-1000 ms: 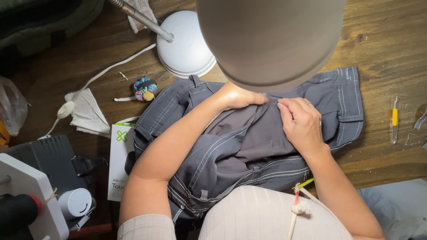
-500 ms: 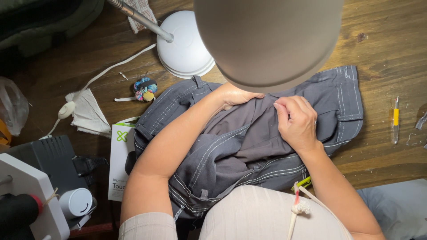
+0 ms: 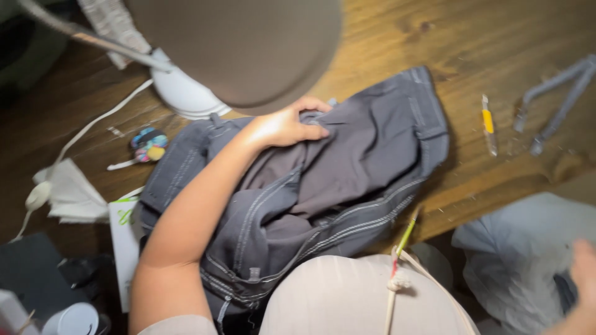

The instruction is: Repairing a pair of pants by using a seam ripper and tweezers to remove stitching from the waistband

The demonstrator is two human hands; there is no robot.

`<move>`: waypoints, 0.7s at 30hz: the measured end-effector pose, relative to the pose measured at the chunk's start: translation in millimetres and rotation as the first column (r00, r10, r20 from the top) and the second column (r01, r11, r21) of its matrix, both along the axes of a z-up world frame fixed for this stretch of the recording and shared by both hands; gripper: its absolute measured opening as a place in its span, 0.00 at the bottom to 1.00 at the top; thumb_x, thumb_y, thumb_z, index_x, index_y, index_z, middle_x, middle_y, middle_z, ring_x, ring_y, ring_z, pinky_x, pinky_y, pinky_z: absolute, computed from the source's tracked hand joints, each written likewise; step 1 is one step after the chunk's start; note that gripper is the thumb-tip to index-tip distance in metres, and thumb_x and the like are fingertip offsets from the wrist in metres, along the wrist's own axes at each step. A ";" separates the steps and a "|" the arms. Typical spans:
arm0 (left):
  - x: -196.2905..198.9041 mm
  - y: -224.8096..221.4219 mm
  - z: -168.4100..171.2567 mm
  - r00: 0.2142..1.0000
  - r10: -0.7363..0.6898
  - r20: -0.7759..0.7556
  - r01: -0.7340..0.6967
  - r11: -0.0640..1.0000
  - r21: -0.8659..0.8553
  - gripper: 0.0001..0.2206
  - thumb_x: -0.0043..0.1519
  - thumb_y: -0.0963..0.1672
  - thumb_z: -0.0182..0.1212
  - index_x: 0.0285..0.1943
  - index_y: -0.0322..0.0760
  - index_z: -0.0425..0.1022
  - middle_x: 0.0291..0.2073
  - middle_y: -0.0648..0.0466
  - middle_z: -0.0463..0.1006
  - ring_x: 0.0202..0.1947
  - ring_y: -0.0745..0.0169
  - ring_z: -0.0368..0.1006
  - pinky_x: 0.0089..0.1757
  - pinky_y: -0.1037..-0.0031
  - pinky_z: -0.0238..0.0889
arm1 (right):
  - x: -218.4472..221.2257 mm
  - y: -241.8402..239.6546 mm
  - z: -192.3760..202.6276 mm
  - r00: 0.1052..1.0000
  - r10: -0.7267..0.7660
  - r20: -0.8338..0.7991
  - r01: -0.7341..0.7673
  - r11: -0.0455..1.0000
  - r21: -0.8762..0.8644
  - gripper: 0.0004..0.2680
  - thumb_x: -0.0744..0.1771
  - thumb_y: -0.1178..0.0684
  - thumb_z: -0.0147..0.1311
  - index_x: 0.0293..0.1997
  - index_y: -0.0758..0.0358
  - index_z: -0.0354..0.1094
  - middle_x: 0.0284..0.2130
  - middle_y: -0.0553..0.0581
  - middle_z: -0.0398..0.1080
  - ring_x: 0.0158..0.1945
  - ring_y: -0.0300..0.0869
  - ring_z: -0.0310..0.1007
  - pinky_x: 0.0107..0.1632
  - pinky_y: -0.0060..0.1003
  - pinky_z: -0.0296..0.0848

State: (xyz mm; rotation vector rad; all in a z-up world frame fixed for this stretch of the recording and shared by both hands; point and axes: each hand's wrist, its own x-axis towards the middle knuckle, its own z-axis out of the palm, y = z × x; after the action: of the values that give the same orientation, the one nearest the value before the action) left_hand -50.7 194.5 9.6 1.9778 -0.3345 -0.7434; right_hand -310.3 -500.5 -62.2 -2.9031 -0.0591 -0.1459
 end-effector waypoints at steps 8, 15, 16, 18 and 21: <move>0.2 -23.7 25.5 0.974 -0.055 0.221 -0.042 0.909 0.414 0.09 0.55 0.46 0.69 0.44 0.55 0.83 0.44 0.53 0.81 0.50 0.48 0.78 0.49 0.59 0.72 | 159.8 313.8 19.2 0.974 -0.192 -0.119 0.195 0.451 0.871 0.21 0.65 0.62 0.71 0.62 0.75 0.64 0.39 0.70 0.76 0.38 0.48 0.80 0.38 0.43 0.82; -18.0 -12.0 17.6 0.909 -0.037 0.415 -0.180 0.863 0.472 0.03 0.59 0.45 0.65 0.38 0.56 0.78 0.41 0.55 0.70 0.51 0.51 0.73 0.48 0.61 0.73 | 109.5 445.8 171.6 0.797 0.579 0.170 -0.345 0.206 0.916 0.09 0.67 0.50 0.56 0.35 0.59 0.82 0.40 0.58 0.69 0.40 0.45 0.73 0.52 0.48 0.73; -20.8 -11.7 19.2 0.922 0.028 0.387 -0.190 0.903 0.386 0.05 0.59 0.43 0.62 0.39 0.56 0.79 0.42 0.54 0.74 0.51 0.48 0.74 0.49 0.59 0.72 | 109.0 458.8 165.8 0.621 0.768 0.157 -0.430 0.167 0.887 0.07 0.68 0.52 0.53 0.40 0.57 0.80 0.34 0.57 0.71 0.38 0.49 0.75 0.53 0.51 0.72; -21.4 -7.8 24.7 0.927 0.097 0.361 -0.215 0.928 0.303 0.08 0.60 0.41 0.59 0.39 0.56 0.79 0.42 0.53 0.77 0.52 0.46 0.76 0.50 0.57 0.71 | 109.7 478.9 143.9 0.393 0.909 0.138 -0.511 0.092 0.855 0.07 0.69 0.55 0.51 0.44 0.55 0.79 0.28 0.56 0.73 0.37 0.52 0.77 0.53 0.55 0.70; -20.2 0.5 30.2 0.943 0.110 0.313 -0.192 0.950 0.245 0.09 0.59 0.44 0.55 0.30 0.55 0.81 0.42 0.53 0.78 0.50 0.46 0.77 0.49 0.57 0.71 | 109.6 496.6 112.7 0.341 0.935 -0.095 -0.553 0.281 0.785 0.08 0.69 0.41 0.55 0.44 0.50 0.75 0.33 0.51 0.74 0.43 0.47 0.76 0.50 0.47 0.64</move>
State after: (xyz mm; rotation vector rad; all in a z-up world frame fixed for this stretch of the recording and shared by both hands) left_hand -70.9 195.0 39.8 2.3543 -0.2607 -0.4065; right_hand -200.7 -3.9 50.5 -1.7470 -1.1343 0.7371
